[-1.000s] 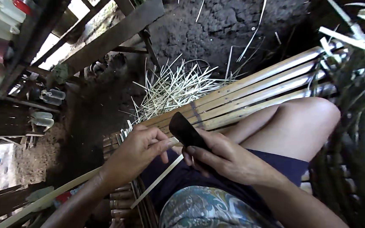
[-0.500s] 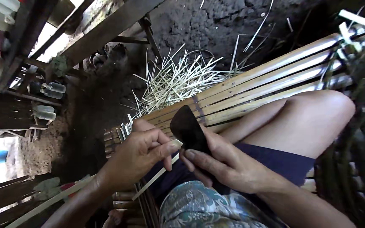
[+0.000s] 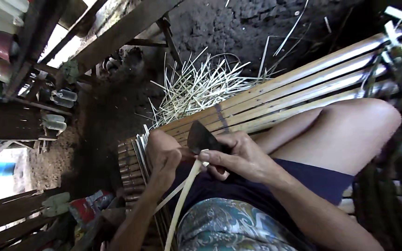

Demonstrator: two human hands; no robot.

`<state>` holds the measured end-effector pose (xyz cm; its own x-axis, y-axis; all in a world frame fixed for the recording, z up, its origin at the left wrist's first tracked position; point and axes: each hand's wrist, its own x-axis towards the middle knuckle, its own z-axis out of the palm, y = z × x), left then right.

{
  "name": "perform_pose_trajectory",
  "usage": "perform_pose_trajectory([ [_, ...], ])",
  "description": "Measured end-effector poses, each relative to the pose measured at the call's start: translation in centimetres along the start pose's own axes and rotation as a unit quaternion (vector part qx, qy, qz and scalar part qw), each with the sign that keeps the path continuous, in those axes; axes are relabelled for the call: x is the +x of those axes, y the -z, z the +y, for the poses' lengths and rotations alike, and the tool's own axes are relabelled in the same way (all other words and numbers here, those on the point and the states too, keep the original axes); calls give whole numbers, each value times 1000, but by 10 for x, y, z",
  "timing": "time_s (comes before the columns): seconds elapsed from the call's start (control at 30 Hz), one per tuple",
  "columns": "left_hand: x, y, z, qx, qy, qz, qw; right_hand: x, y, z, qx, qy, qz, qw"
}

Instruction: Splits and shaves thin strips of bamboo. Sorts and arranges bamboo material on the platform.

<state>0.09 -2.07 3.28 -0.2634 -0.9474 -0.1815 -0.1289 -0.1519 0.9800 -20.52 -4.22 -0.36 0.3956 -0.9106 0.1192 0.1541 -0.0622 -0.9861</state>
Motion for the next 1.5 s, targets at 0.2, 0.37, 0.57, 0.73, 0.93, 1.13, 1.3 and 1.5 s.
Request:
perform_pose_trajectory([
  [0.2, 54, -53, -47, -408, -108, -39, 906, 4, -17, 16, -284, 223, 136, 923],
  [0.37, 63, -29, -67, -533, -99, 140, 829, -47, -25, 10, -388, 348, 118, 846],
  [0.57, 17, -39, -34, -461, -1, -46, 886, -26, -5, 13, -393, 242, 192, 866],
  [0.73, 9, -52, -34, -528, -46, 75, 845, -36, -34, 27, -324, 267, 74, 905],
  [0.93, 8, -8, -67, -526, 22, 333, 783, -90, -31, 1, -306, 339, -23, 889],
  [1.13, -17, -52, -44, -475, 20, -4, 880, -39, -13, 13, -323, 246, 100, 908],
  [1.3, -19, -55, -54, -555, 0, 266, 788, -61, -30, 21, -280, 250, -38, 926],
  [1.5, -14, -18, -69, -487, 67, 388, 779, -89, -9, 2, -275, 241, -53, 929],
])
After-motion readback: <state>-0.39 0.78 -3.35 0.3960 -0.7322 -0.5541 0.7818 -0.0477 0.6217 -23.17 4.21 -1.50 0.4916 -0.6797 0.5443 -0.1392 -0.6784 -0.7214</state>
